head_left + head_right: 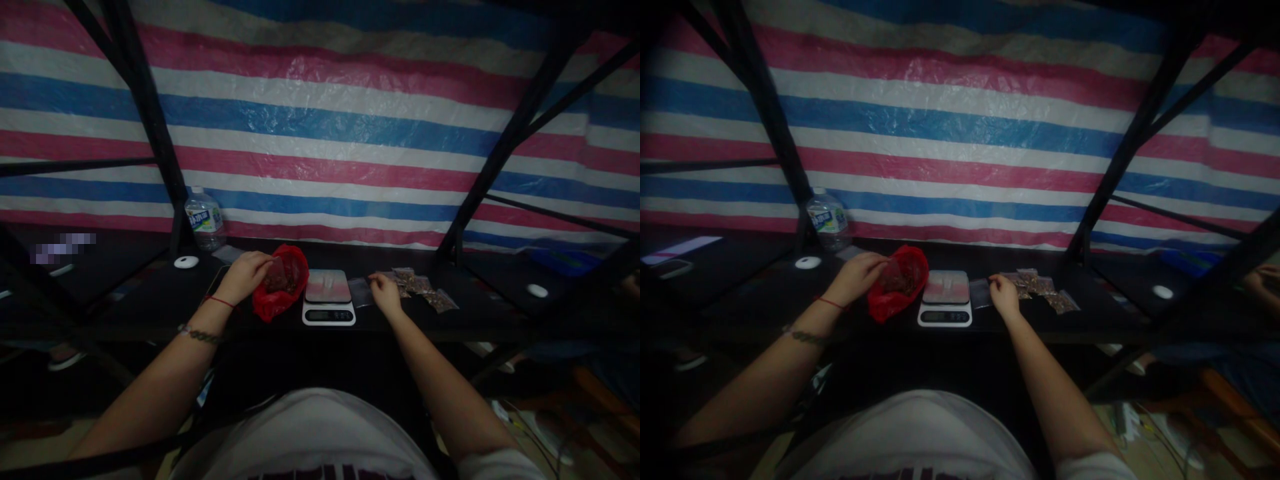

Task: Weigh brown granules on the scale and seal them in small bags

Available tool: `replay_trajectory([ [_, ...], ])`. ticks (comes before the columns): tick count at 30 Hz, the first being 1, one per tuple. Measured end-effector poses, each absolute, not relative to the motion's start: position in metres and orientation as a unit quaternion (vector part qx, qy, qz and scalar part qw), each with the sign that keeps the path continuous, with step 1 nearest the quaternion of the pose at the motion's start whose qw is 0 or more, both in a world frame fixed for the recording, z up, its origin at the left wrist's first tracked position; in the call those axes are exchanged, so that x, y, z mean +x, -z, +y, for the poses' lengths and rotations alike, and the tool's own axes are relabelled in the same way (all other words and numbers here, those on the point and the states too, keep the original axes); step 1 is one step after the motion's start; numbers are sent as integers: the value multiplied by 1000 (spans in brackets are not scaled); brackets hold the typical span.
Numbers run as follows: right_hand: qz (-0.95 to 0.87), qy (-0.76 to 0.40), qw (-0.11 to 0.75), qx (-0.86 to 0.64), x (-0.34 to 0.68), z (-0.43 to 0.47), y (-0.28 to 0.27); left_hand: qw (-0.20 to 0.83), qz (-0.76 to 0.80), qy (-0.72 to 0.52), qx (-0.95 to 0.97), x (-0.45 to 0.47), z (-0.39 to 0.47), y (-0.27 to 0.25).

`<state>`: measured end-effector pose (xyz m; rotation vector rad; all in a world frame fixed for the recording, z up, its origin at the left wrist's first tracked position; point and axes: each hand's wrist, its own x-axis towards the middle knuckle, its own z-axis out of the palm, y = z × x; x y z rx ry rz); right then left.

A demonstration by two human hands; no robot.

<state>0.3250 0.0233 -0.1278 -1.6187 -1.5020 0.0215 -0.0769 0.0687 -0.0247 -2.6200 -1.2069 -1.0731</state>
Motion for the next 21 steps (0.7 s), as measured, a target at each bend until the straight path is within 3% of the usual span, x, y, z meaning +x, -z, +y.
replay_trajectory([
  [3,-608,-8,449,-655,326,24,128,63,-426,407,-806,-76,68,24],
  [8,-609,-3,445,-657,326,24,129,28,-406,338,-849,-79,68,21],
  [12,-605,-4,441,-663,326,24,128,53,-440,434,-784,-85,68,18],
  [21,-608,-7,447,-656,325,23,128,31,-413,394,-821,-80,68,18],
])
